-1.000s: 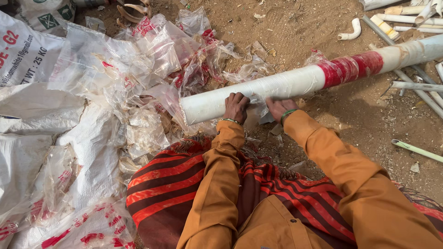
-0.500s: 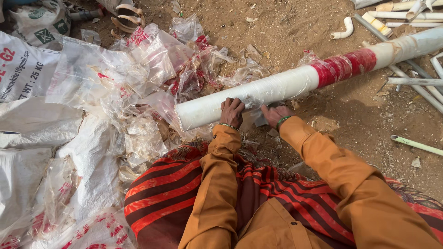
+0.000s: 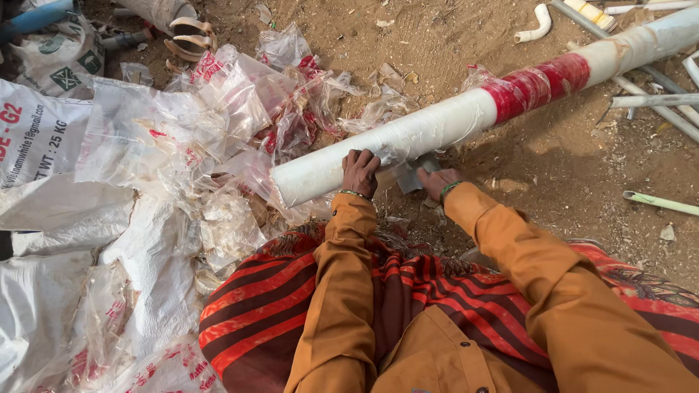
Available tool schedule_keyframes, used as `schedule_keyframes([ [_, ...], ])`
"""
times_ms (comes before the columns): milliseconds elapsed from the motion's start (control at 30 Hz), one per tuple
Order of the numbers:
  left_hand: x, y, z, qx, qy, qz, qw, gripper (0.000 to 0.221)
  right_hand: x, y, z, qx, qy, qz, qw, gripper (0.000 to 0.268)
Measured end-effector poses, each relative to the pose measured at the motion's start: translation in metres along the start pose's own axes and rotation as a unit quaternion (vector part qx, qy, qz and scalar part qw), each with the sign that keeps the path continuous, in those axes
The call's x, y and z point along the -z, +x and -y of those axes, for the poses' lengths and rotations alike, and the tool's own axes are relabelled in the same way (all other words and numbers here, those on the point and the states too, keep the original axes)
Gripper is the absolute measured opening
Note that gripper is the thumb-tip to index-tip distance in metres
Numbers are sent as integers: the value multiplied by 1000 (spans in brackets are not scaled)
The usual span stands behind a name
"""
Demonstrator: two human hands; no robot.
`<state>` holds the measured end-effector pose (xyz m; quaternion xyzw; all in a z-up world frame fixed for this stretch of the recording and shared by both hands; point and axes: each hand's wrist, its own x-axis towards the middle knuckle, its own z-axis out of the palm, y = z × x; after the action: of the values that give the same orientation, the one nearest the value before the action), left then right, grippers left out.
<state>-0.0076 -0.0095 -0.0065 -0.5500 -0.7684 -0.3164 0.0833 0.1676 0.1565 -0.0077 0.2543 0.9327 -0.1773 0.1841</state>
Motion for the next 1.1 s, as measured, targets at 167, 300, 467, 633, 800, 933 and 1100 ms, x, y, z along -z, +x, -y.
schedule_keyframes([
  [167, -3, -3, -4, 13, 17, -37, 999, 14, 27, 5, 14, -28, -22, -30, 999, 31],
  [300, -1, 0, -4, 18, 44, -62, 997, 14, 55, 41, 48, 58, -59, -54, 995, 29],
  [467, -2, -11, 0, 0, 14, -47, 999, 15, 18, 16, -5, 55, -124, 16, 991, 25],
  [633, -4, -8, -1, 25, 5, -58, 998, 10, -30, 27, -36, 1, -35, -12, 999, 28],
  [800, 0, 2, 3, 9, -2, -54, 999, 13, -29, 101, 5, 106, -58, -198, 973, 50],
  [933, -2, -9, 5, 3, -3, -39, 999, 14, -31, 69, -16, 104, -149, -4, 983, 43],
  [1100, -5, 12, 4, -6, 10, -66, 998, 13, 11, 19, -43, 19, -56, -16, 998, 43],
])
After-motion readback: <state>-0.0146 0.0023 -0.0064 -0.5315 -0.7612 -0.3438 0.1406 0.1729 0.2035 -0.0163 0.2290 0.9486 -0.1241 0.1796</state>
